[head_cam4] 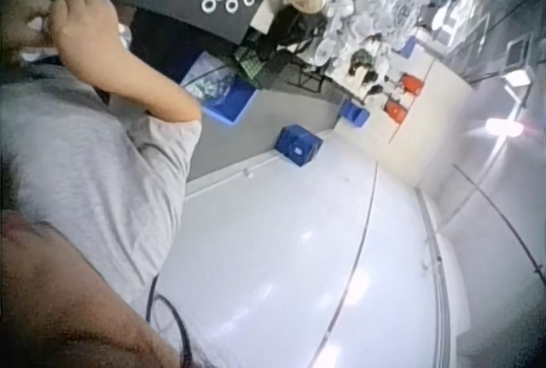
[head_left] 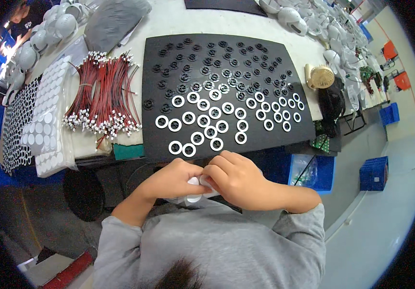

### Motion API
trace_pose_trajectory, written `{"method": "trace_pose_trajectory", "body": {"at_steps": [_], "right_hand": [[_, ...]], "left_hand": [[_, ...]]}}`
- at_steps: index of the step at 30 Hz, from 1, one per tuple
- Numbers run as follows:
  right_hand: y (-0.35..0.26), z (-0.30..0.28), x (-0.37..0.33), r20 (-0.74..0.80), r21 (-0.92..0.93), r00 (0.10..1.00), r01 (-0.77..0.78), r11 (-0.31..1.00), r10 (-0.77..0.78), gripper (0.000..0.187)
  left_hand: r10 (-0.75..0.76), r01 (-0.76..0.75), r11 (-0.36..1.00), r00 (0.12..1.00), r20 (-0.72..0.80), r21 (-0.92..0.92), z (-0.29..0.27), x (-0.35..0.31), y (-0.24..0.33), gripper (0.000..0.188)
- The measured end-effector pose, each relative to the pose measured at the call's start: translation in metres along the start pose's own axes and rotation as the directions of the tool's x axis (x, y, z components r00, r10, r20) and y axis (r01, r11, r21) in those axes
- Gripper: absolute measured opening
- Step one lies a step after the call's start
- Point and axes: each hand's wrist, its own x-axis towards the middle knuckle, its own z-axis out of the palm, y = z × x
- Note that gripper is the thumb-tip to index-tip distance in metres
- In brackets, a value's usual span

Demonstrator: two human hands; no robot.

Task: The person repeatedly peels white circular stickers from a sheet and places them onto a black tray with circular indentations. The person handles the sticker sheet and the tray by hand, working continuously across the tray's surface.

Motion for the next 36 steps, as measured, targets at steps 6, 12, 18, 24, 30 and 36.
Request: {"method": "trace_pose_trajectory", "body": {"at_steps": [6, 12, 18, 24, 30, 36], "right_hand": [[0.015, -0.032, 0.004, 0.01, 0.031, 1.0, -0.006, 0.999, 0.006, 0.016], [0.116, -0.062, -0.015, -0.265, 0.185, 0.775, -0.543, 0.819, 0.574, 0.011], [0.195, -0.046, -0.031, -0.249, 0.178, 0.598, -0.745, 0.643, 0.762, 0.018], [0.2, -0.039, -0.026, -0.22, 0.128, 0.574, -0.785, 0.607, 0.789, 0.021], [0.199, -0.036, -0.024, -0.254, 0.043, 0.543, -0.82, 0.571, 0.8, 0.02], [0.191, -0.032, -0.026, -0.376, -0.151, 0.629, -0.766, 0.625, 0.68, 0.015]], "left_hand": [[-0.165, 0.165, 0.986, 0.986, -0.021, -0.008, -0.01, -0.006, 0.008, 0.023], [-0.111, 0.108, 0.993, 0.993, -0.051, -0.051, -0.012, -0.015, -0.002, 0.025], [-0.059, 0.059, 0.996, 0.998, -0.012, -0.067, -0.008, -0.012, -0.004, 0.029], [-0.066, 0.067, 0.996, 0.998, 0.019, -0.061, -0.009, -0.012, -0.002, 0.029], [-0.025, 0.026, 1.0, 0.999, 0.035, -0.015, -0.006, -0.01, -0.004, 0.031], [0.005, -0.004, 1.0, 0.998, 0.064, -0.011, -0.006, -0.006, 0.0, 0.031]]}}
